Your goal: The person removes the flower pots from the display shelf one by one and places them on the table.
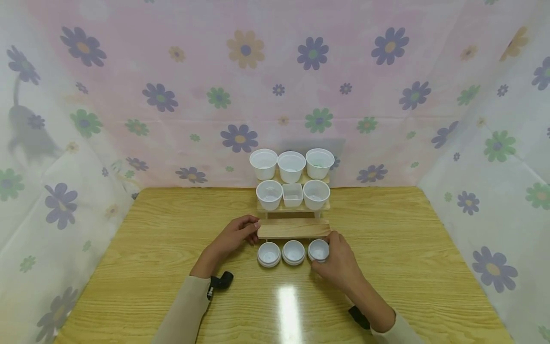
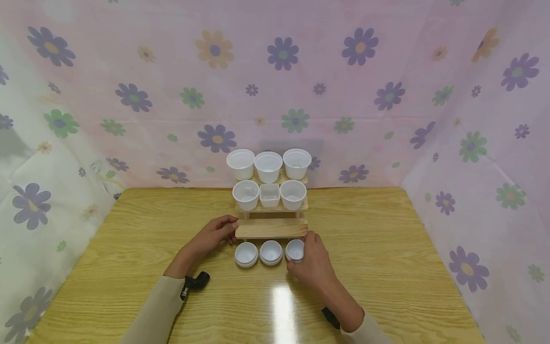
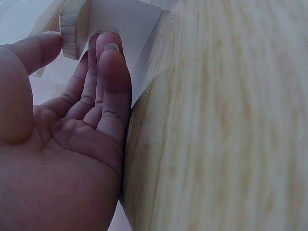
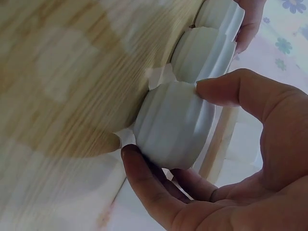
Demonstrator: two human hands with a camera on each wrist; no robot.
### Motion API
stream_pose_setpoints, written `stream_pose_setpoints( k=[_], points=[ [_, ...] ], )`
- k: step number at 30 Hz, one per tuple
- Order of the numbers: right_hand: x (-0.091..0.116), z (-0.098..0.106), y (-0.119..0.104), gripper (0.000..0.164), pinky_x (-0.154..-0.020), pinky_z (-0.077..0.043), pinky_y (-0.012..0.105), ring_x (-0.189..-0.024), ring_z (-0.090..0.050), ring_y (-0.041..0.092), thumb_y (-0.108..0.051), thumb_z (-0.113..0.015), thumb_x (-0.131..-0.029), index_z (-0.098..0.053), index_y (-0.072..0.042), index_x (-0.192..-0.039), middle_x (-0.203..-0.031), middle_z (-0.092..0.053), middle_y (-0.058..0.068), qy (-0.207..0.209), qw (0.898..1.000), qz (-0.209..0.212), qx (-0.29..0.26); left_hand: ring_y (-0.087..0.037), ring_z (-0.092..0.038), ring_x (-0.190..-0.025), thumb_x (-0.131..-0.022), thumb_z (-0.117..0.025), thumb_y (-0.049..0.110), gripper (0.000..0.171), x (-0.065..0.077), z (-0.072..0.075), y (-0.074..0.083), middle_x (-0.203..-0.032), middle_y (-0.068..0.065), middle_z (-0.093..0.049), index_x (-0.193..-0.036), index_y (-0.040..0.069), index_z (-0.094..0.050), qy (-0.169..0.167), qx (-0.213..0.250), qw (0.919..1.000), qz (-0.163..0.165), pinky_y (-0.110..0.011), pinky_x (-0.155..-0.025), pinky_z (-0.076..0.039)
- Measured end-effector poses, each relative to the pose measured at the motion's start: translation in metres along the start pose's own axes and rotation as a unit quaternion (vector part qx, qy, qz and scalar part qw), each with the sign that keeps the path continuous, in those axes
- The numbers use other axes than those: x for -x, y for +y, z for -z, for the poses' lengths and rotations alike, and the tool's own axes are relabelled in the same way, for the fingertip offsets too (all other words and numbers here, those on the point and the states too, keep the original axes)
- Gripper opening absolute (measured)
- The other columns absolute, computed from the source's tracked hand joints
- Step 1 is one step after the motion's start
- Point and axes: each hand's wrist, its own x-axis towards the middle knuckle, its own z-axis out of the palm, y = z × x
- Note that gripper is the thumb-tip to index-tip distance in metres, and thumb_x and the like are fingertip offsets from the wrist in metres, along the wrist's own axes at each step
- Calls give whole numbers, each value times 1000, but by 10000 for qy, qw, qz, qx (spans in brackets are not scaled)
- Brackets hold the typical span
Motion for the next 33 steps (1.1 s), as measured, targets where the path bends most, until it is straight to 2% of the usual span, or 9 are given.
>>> stream_pose_setpoints(
  k=[15,21,27,33],
  points=[
    [4,5,-1,51,-80,-58,46,-93,-62,27,-10,-88,-76,-59,6,-114,-107,-61,17,-119,9998,80,149,-25,-66,-89,-114,-53,28,38,0,0,-1,-97,-13,-67,-133,-4,-59,5,42,10000,35,-36,-81,-59],
    [4,14,-7,52,-79,-56,44,-91,-60,25,-16,-90,-80,-61,8,-116,-107,-61,17,-121,9994,46,311,-24,-67,-88,-114,-54,27,37,1,-1,0,-96,-13,-67,-133,-3,-60,30,28,10000,58,-35,-81,-59],
    [0,25,-11,52,-81,-57,44,-95,-61,29,-19,-87,-86,-61,8,-121,-114,-62,20,-124,9995,-120,274,-25,-67,-89,-114,-54,30,36,1,-1,1,-97,-14,-67,-131,-1,-61,45,16,10000,67,-36,-81,-59],
    [-6,33,-13,48,-85,-57,47,-101,-63,33,-20,-84,-88,-60,6,-121,-113,-62,19,108,9998,-46,142,-27,-66,-90,-114,-54,31,36,0,0,-1,-97,-15,-67,-129,-1,-62,15,-6,10000,22,-36,-81,-59]
  ],
)
